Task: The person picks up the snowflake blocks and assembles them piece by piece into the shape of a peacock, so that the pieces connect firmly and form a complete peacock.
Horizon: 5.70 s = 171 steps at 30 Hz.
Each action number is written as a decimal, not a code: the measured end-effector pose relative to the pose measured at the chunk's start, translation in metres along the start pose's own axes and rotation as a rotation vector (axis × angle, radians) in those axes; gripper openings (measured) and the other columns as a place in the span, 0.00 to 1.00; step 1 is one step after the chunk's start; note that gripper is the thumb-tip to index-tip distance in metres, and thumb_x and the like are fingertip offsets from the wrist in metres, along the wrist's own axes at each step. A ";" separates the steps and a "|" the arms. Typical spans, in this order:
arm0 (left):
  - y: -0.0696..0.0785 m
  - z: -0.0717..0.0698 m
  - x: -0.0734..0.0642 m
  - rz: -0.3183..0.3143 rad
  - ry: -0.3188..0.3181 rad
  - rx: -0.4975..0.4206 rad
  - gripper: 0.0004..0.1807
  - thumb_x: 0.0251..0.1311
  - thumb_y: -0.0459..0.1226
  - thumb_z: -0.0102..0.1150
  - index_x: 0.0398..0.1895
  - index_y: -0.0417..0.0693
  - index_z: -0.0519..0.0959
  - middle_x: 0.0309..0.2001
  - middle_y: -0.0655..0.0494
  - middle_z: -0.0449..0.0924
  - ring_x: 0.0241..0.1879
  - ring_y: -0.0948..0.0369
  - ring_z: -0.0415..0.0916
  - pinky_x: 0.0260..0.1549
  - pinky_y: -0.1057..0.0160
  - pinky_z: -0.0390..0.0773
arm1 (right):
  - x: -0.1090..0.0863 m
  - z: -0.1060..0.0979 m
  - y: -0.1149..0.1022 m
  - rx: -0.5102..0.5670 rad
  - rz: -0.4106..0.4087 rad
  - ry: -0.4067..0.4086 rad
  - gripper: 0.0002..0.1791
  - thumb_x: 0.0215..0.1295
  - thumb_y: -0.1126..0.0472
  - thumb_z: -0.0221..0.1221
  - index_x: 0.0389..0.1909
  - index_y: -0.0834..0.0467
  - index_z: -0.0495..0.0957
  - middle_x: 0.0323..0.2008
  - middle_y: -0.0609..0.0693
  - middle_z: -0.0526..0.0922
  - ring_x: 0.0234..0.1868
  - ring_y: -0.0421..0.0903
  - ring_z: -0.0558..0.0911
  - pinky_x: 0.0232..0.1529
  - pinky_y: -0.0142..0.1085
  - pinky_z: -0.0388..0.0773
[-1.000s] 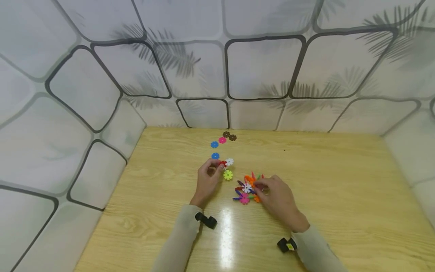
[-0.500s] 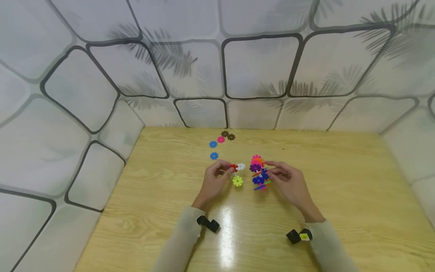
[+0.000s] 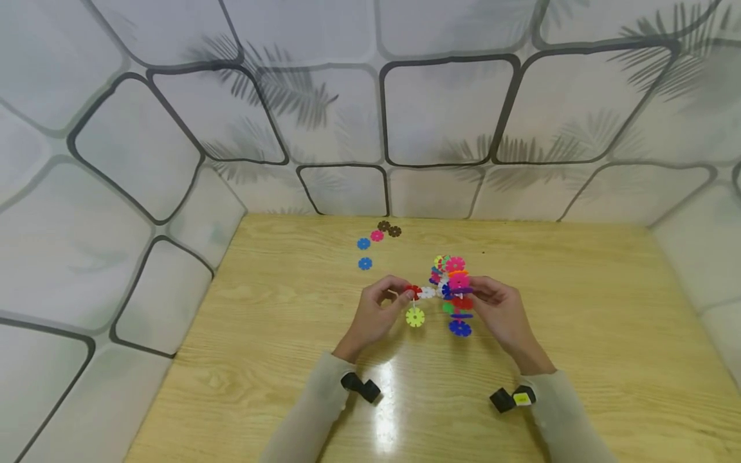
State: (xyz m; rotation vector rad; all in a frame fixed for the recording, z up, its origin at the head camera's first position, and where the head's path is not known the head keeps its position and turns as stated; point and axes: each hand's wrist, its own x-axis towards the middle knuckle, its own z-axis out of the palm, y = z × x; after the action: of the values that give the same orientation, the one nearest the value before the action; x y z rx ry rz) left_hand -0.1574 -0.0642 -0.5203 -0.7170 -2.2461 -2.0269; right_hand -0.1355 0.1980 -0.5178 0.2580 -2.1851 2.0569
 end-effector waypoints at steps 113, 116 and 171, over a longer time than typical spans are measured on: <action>-0.020 -0.086 0.074 -0.436 -0.158 0.807 0.12 0.74 0.33 0.66 0.53 0.34 0.81 0.51 0.39 0.84 0.53 0.47 0.81 0.57 0.49 0.84 | 0.193 0.090 0.012 -1.047 -0.046 -0.714 0.15 0.80 0.63 0.62 0.62 0.60 0.83 0.63 0.62 0.81 0.65 0.62 0.79 0.71 0.57 0.78; -0.032 -0.086 0.071 -0.388 -0.084 0.692 0.08 0.72 0.35 0.69 0.47 0.38 0.84 0.46 0.43 0.88 0.47 0.52 0.84 0.49 0.55 0.86 | 0.188 0.087 0.017 -0.917 -0.034 -0.669 0.07 0.77 0.68 0.64 0.52 0.63 0.83 0.52 0.61 0.85 0.55 0.57 0.83 0.63 0.52 0.82; -0.031 -0.055 0.023 -0.698 0.273 -0.436 0.02 0.78 0.31 0.61 0.46 0.43 0.83 0.37 0.55 0.90 0.35 0.63 0.86 0.34 0.68 0.85 | 0.193 0.115 0.014 -0.977 -0.084 -0.586 0.08 0.76 0.70 0.61 0.43 0.70 0.88 0.48 0.63 0.87 0.52 0.58 0.83 0.61 0.50 0.84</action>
State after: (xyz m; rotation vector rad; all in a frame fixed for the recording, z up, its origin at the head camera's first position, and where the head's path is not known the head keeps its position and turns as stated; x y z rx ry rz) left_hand -0.2045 -0.1109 -0.5339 0.4120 -2.0815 -2.7341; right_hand -0.3243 0.0767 -0.4986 0.8603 -3.1085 0.7029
